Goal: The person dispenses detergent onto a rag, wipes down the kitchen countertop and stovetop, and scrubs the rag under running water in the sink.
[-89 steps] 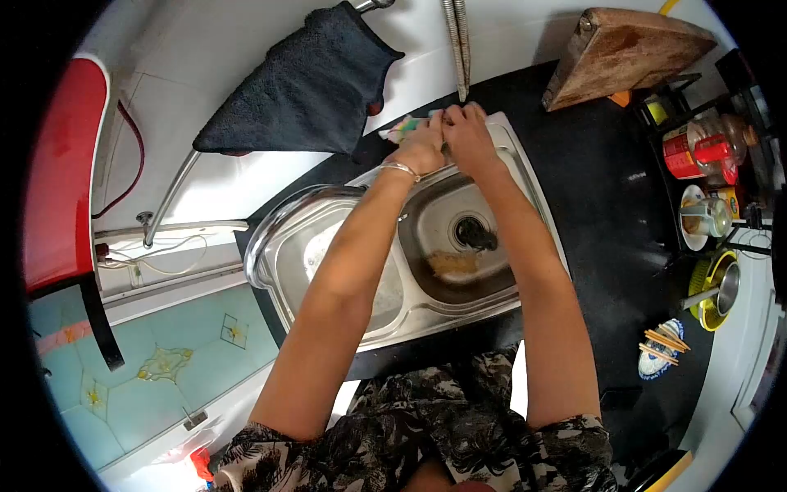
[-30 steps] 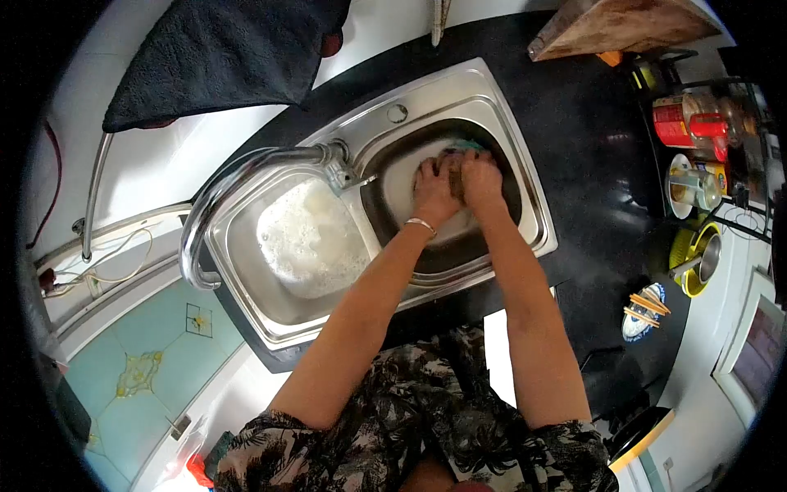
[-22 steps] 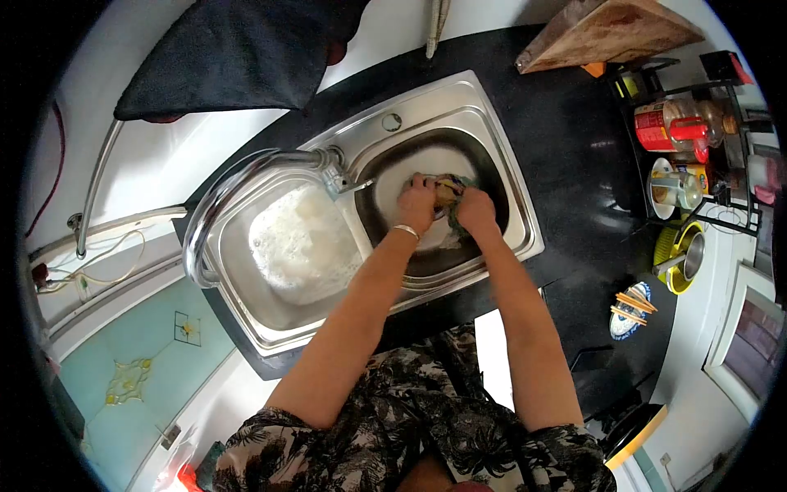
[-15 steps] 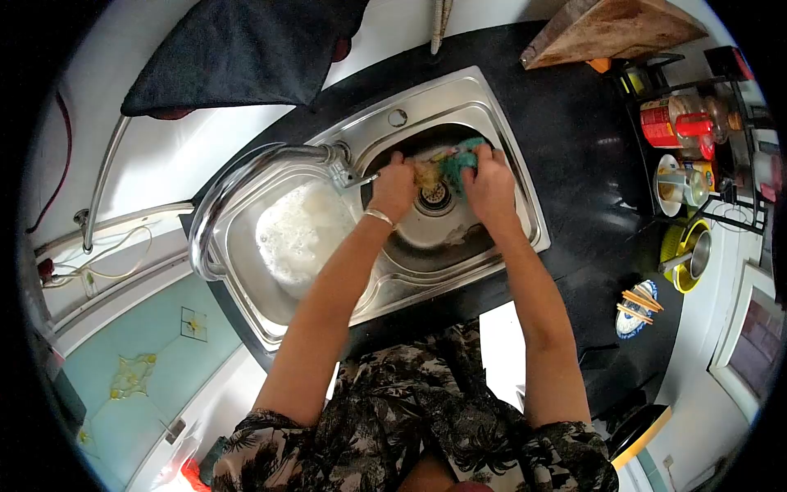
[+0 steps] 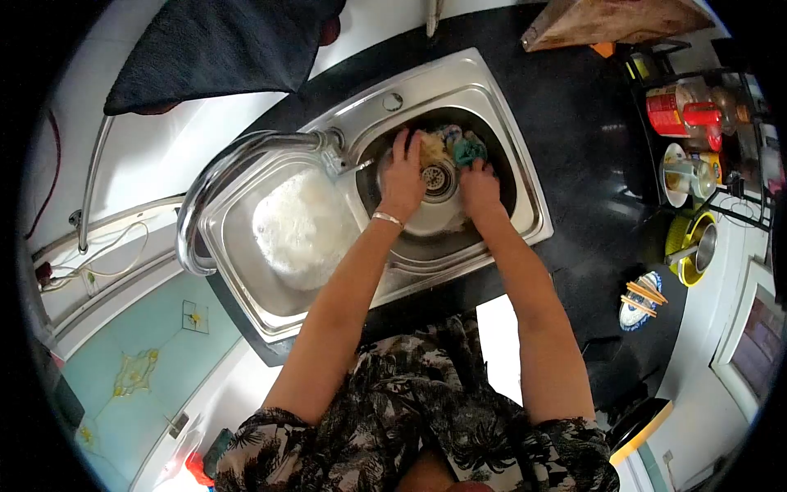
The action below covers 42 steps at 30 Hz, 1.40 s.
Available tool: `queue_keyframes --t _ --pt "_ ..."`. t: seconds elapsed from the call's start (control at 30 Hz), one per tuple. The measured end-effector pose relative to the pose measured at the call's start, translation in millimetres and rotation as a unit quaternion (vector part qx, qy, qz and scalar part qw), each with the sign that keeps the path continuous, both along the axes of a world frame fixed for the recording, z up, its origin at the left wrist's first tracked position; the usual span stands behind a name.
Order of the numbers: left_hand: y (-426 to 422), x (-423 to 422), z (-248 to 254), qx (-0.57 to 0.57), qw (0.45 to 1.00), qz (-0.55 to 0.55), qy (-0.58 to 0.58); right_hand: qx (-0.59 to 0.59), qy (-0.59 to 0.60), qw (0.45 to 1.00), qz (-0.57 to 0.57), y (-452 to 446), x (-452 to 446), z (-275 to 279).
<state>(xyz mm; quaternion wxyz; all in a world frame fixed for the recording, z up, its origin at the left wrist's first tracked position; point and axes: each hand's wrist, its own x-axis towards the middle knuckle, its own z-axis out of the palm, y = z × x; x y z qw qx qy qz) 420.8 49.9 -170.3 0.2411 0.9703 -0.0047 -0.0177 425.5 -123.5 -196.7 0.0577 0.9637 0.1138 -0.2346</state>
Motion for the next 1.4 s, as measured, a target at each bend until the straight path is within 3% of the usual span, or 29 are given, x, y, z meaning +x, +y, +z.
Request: queue_keyframes --t 0.07,0.1,0.2,0.27,0.3,0.4,0.43,0.53,0.57,0.67,0.77,0.87,0.93,0.97,1.07,1.17,1.23,1.27,1.37,1.4 --pt "-8.1 -11.0 31.6 0.142 0.989 -0.034 -0.014 -0.048 0.055 0.997 -0.005 3.8 -10.2 2.6" --pt "-11.4 -17.0 36.0 0.126 0.991 -0.009 -0.048 -0.051 0.092 0.994 -0.001 5.6 -11.4 6.1" --pt "-12.6 -29.5 -17.9 -0.014 0.975 -0.151 0.162 -0.047 0.183 0.982 -0.004 16.0 -14.1 14.1" --pt "-7.0 -37.0 -47.7 -0.05 0.971 -0.213 0.099 -0.031 0.223 0.974 -0.029 22.1 -20.6 9.5" --pt "-4.3 -36.7 -54.8 -0.068 0.965 -0.245 0.067 -0.007 0.243 0.969 -0.038 25.4 -21.1 5.4" --pt "19.3 -20.4 -26.6 -0.025 0.924 -0.318 0.209 0.074 0.3 0.95 -0.05 37.6 -26.3 -9.8" --pt "19.6 -13.1 -39.3 0.054 0.895 -0.337 0.286 0.11 0.312 0.943 -0.044 44.2 -28.9 -13.4" --pt "40.1 -7.4 -64.4 -0.013 0.913 -0.331 0.239 0.203 0.275 0.936 -0.083 72.3 -54.8 -50.7" --pt "44.0 -1.2 -44.2 0.032 0.906 -0.33 0.261 0.233 0.25 0.934 -0.106 81.8 -62.5 -62.2" --pt "56.9 6.5 -16.6 0.137 0.853 -0.348 0.365 0.264 0.31 0.905 -0.121 95.3 -46.9 -10.8" --pt "65.4 -0.3 -14.8 0.132 0.859 -0.378 0.319 0.4 0.274 0.855 -0.184 90.9 -57.2 -53.2" --pt "67.6 -4.9 1.7 0.149 0.866 -0.367 0.304 0.491 0.286 0.775 -0.277 90.2 -64.0 -44.2" --pt "71.7 -6.4 14.1 0.15 0.86 -0.381 0.304 0.557 0.321 0.684 -0.344 85.6 -65.5 -5.7" --pt "74.9 -11.0 27.3 0.113 0.883 -0.365 0.271 0.586 0.336 0.635 -0.375 83.7 -67.1 14.0" --pt "95.0 -40.1 76.6 0.001 0.929 -0.319 0.185 0.618 0.296 0.615 -0.39 89.4 -81.9 42.6" --pt "130.5 -75.4 105.4 -0.072 0.942 -0.291 0.154 0.642 0.302 0.619 -0.336 121.8 -117.0 74.4" --pt "161.2 -104.0 109.8 -0.076 0.944 -0.277 0.16 0.615 0.118 0.748 -0.219 155.7 -155.6 97.7" --pt "174.6 -116.7 114.2 -0.137 0.945 -0.254 0.156 0.581 0.022 0.798 -0.156 167.0 -170.2 106.8" --pt "201.9 -154.3 124.3 -0.334 0.913 -0.141 0.185 0.586 0.0 0.794 -0.159 185.9 -199.2 132.3" --pt "204.0 -158.3 134.1 -0.343 0.914 -0.146 0.162 0.582 -0.014 0.797 -0.159 187.4 -202.7 148.2"
